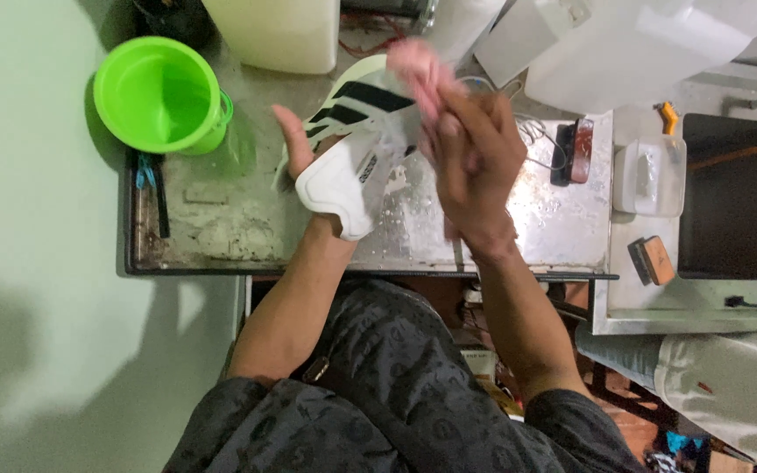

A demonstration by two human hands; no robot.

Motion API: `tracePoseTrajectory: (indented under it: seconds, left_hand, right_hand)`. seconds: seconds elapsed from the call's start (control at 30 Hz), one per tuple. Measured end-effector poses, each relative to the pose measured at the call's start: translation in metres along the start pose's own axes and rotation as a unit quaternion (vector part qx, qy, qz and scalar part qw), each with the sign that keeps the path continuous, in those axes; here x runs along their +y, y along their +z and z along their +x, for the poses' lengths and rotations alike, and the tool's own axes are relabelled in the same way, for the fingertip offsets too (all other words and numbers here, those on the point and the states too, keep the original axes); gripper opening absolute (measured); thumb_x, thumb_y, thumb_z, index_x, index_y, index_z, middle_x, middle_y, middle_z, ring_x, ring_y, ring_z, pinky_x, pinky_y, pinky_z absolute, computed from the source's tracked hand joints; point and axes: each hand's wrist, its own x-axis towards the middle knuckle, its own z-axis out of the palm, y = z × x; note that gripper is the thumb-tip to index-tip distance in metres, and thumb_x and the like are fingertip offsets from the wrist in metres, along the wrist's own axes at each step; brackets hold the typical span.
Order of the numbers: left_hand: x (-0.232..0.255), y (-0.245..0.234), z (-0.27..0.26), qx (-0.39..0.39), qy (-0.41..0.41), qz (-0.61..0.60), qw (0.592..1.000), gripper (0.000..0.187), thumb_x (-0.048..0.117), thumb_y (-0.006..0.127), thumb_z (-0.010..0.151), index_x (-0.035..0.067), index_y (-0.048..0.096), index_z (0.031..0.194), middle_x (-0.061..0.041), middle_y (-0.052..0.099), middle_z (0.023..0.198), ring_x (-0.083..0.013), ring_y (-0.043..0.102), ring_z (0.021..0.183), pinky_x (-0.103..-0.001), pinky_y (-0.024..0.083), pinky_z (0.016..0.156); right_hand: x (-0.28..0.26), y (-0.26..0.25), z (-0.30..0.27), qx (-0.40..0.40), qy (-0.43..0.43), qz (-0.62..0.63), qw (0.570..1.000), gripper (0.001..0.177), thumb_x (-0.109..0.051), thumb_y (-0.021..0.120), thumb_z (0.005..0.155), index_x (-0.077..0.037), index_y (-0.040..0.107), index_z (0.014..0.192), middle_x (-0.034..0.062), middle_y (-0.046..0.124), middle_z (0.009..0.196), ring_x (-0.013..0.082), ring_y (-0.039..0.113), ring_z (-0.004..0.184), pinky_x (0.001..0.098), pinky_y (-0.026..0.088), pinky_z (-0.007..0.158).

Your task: The person wipes a white sneaker with a pink cloth, then uses a white brush to scrub the upper and sides of the shoe. The shoe is rotated to access different areas, and the cloth is used again to wipe away residue.

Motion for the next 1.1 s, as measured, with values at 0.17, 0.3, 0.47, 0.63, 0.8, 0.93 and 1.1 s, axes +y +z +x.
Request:
tracePoseTrajectory:
  seconds: [0.17,0.3,0.47,0.63,0.8,0.93,1.1]
  left_hand:
    - [-0.001,0.003,-0.006,-0.005,-0.024,-0.024,0.999,0.107,0.075,0.058,0.085,-0.002,0.037,0.155,-0.027,0.044,0.153,-0.0389,0.042,0.144,-0.052,0.031,0.128]
    - [0.012,-0.002,-0.004,0.004,-0.035,-0.054,0.998,0.110,0.075,0.060,0.084,-0.002,0.035,0.157,-0.028,0.042,0.156,-0.0402,0.040,0.148,-0.053,0.030,0.130]
    - [-0.011,-0.047,-0.009,-0.024,-0.001,-0.050,0.998,0.093,0.070,0.057,0.092,-0.001,0.046,0.150,-0.023,0.055,0.147,-0.0369,0.052,0.139,-0.052,0.040,0.122]
    - [-0.039,-0.084,-0.023,-0.112,0.099,0.126,0.981,0.084,0.063,0.025,0.111,-0.006,0.038,0.157,-0.012,0.044,0.162,-0.0208,0.035,0.155,-0.038,0.031,0.129]
    - [0.021,-0.004,-0.028,-0.135,-0.133,-0.107,0.976,0.107,0.095,0.052,0.074,0.002,0.060,0.125,-0.002,0.063,0.070,-0.0136,0.054,0.049,-0.032,0.048,0.045]
    - [0.023,-0.002,-0.031,-0.131,-0.134,-0.106,0.977,0.106,0.095,0.052,0.074,0.002,0.060,0.124,-0.002,0.063,0.072,-0.0148,0.055,0.052,-0.033,0.048,0.048]
    - [0.024,0.002,-0.026,-0.140,-0.146,-0.105,0.974,0.104,0.094,0.053,0.073,0.003,0.062,0.122,-0.005,0.065,0.078,-0.0185,0.056,0.060,-0.036,0.048,0.057]
  right_hand:
    - [0.002,0.033,-0.044,-0.068,-0.029,-0.163,0.984,0.019,-0.011,0.067,0.104,-0.007,0.068,0.123,0.0092,0.058,0.113,0.0303,0.056,0.077,0.0387,0.049,0.059]
    - [0.009,0.002,-0.046,-0.255,0.154,0.228,0.927,0.020,-0.019,0.060,0.104,-0.006,0.072,0.111,0.0089,0.071,0.095,0.0165,0.065,0.082,0.0300,0.056,0.072]
    - [-0.022,-0.018,0.035,-0.134,0.024,0.032,0.990,0.008,-0.002,0.069,0.100,-0.003,0.066,0.107,0.0122,0.064,0.100,0.0249,0.061,0.086,0.0381,0.049,0.072]
    - [-0.023,0.030,0.050,-0.181,-0.159,-0.270,0.932,0.018,-0.032,0.067,0.106,-0.019,0.073,0.118,0.0033,0.061,0.109,0.0138,0.069,0.080,0.0254,0.050,0.045]
    - [0.008,0.016,0.028,0.001,-0.128,-0.296,0.947,0.020,-0.014,0.078,0.099,-0.010,0.072,0.118,0.0100,0.061,0.102,0.0169,0.062,0.069,0.0267,0.047,0.047]
    - [0.041,0.006,-0.024,0.048,-0.108,-0.242,0.963,0.032,-0.022,0.060,0.103,-0.008,0.071,0.129,0.0056,0.056,0.094,0.0178,0.056,0.056,0.0272,0.052,0.054]
    - [0.049,-0.027,-0.009,0.015,-0.079,-0.082,0.993,0.008,0.000,0.074,0.094,0.005,0.078,0.099,0.0128,0.051,0.074,0.0271,0.049,0.042,0.0317,0.043,0.043]
